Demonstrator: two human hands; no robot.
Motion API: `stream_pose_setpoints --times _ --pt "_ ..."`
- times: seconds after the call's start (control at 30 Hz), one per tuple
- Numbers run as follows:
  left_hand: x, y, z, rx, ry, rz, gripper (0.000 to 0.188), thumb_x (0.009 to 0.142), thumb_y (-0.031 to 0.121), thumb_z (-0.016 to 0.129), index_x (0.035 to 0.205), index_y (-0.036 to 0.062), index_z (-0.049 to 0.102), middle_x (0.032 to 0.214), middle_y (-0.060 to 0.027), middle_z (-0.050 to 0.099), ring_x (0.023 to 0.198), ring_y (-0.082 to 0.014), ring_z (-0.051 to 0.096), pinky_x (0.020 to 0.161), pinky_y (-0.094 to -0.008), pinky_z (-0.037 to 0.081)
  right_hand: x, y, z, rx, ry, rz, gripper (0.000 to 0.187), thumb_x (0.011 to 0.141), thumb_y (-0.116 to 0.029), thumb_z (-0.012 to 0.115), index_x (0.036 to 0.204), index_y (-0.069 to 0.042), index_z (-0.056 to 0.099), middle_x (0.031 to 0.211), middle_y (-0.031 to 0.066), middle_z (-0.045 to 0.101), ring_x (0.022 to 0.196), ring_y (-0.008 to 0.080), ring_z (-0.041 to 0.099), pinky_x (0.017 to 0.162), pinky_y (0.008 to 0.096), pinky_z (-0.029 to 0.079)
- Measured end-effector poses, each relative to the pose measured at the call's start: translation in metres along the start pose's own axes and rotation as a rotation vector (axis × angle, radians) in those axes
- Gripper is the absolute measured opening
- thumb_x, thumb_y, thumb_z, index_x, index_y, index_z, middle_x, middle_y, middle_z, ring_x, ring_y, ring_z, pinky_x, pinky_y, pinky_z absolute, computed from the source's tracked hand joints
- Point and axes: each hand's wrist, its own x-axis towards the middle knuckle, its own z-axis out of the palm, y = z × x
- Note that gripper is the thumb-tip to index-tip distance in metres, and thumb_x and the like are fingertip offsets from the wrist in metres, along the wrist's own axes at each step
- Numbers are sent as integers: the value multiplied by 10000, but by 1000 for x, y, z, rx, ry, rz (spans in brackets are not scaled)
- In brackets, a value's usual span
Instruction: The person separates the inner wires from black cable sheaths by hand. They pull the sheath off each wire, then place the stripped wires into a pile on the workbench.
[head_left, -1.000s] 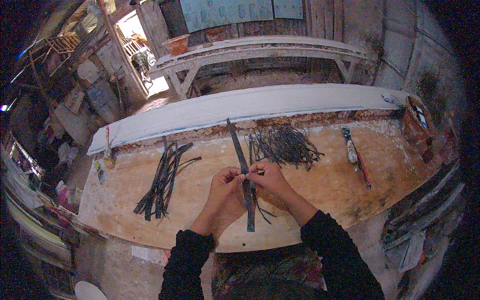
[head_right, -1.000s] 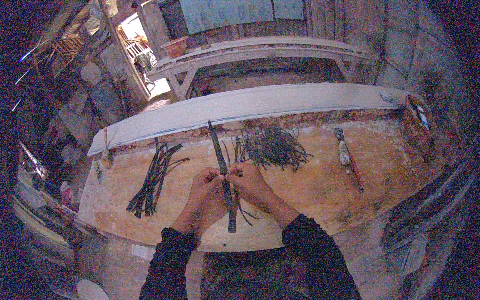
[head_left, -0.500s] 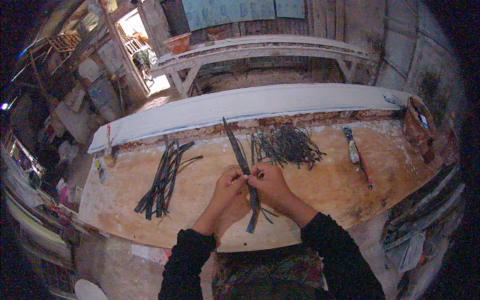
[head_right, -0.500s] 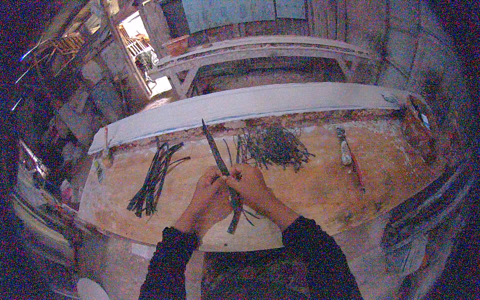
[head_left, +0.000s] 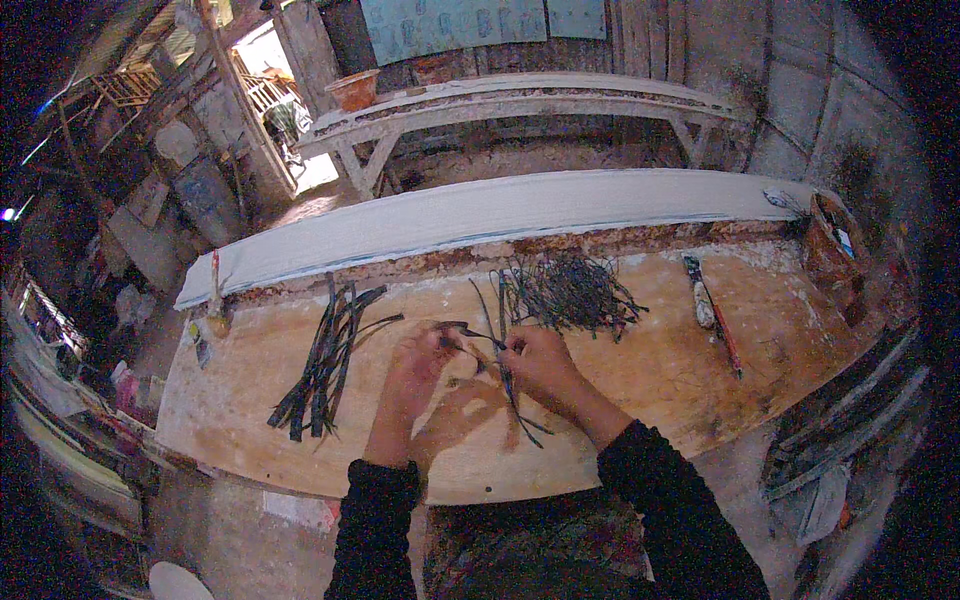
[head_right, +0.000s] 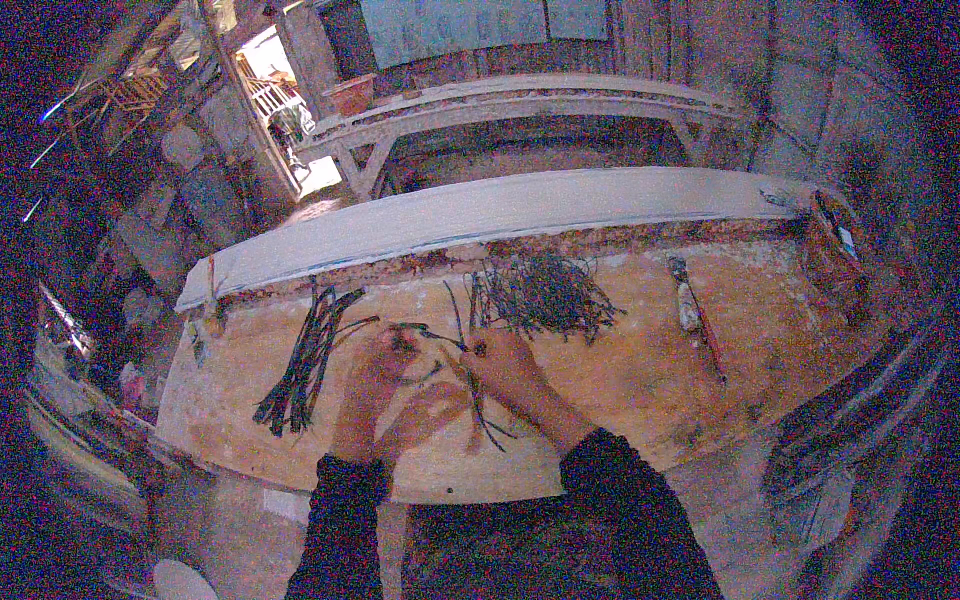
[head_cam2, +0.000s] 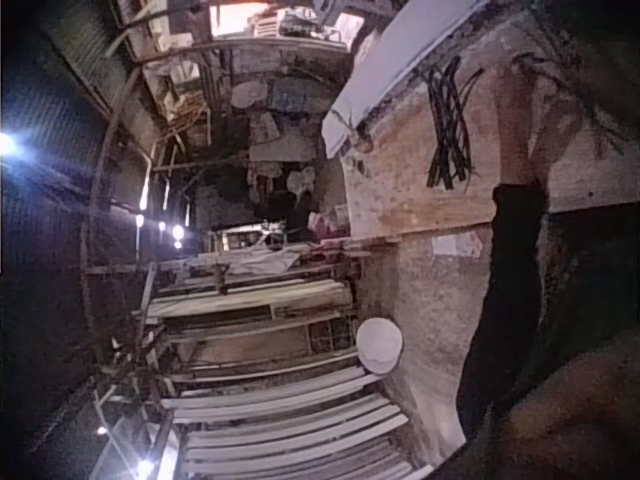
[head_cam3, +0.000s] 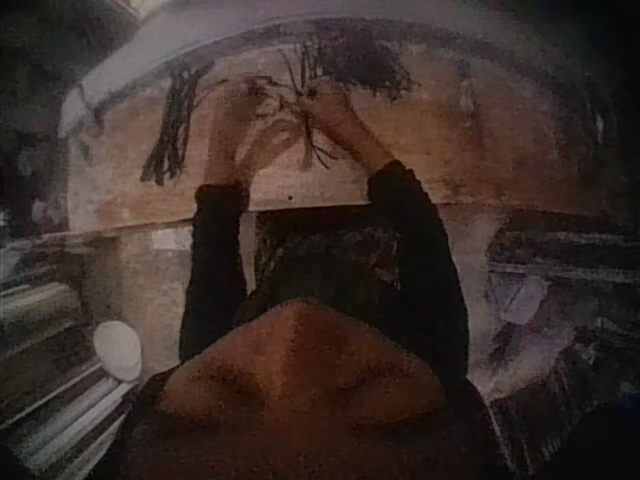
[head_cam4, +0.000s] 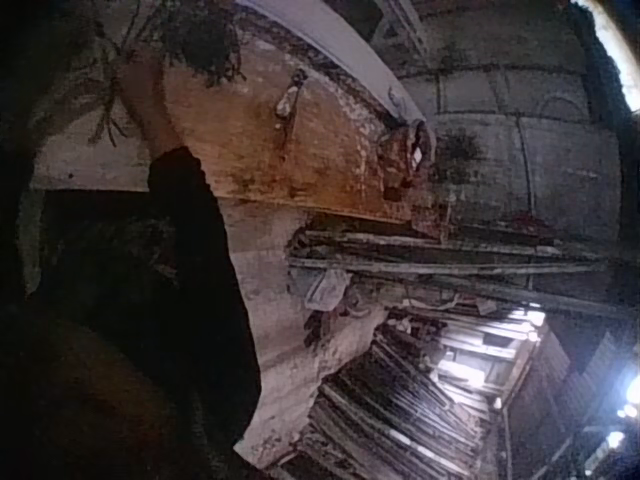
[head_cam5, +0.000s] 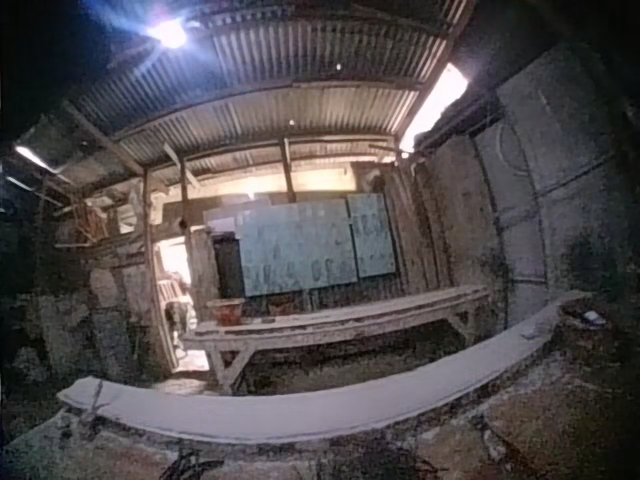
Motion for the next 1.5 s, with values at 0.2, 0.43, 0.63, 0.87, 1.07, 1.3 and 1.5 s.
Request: stream_pose_setpoints --times 0.2,0.43,0.63,0.87,1.07,1.3,1.5 --pt "-3 21 -42 -1060 45 251 164 894 191 519 937 37 554 890 -72 576 856 -219 558 872 -371 453 6 11 -6 40 23 136 210 691 -230 667 761 -37 624 637 117 605 584 231 593 556 352 459" --pt "-12 6 -124 -1430 -66 329 242 938 214 444 955 19 586 910 -78 610 842 -198 557 892 -335 464 16 30 -4 -165 87 33 185 712 -218 638 749 -43 590 625 99 594 497 199 551 500 331 444" --pt "-7 5 -117 -1343 -76 198 191 920 198 492 946 30 577 903 -70 610 816 -190 597 728 -281 522 19 39 -4 256 79 133 77 732 -128 581 758 -69 540 617 34 514 444 148 453 438 309 380" --pt "-1 11 -6 -145 272 -71 98 892 172 538 922 80 520 858 -66 604 714 -163 576 582 -281 494 19 23 -11 591 -33 180 20 760 -58 563 775 -52 551 717 19 541 611 92 492 554 199 382" --pt "0 -22 19 -42 150 -261 185 808 121 642 899 49 498 757 -62 538 688 -151 543 568 -285 456 22 32 -9 663 -26 166 128 820 -156 564 890 -66 623 684 7 586 563 90 519 524 230 408" --pt "-1 -7 15 734 413 195 406 683 107 721 1031 67 515 1061 -133 488 905 -238 528 753 -352 429 13 10 -8 487 -100 327 159 834 -124 596 952 -18 607 686 -6 550 576 71 501 482 232 414" --pt "-1 4 14 1151 197 511 367 695 96 680 1048 144 592 1201 -70 483 1058 -278 503 975 -450 283 3 5 -1 544 -279 141 188 850 -160 597 968 -17 629 698 -25 551 594 51 483 513 213 404"
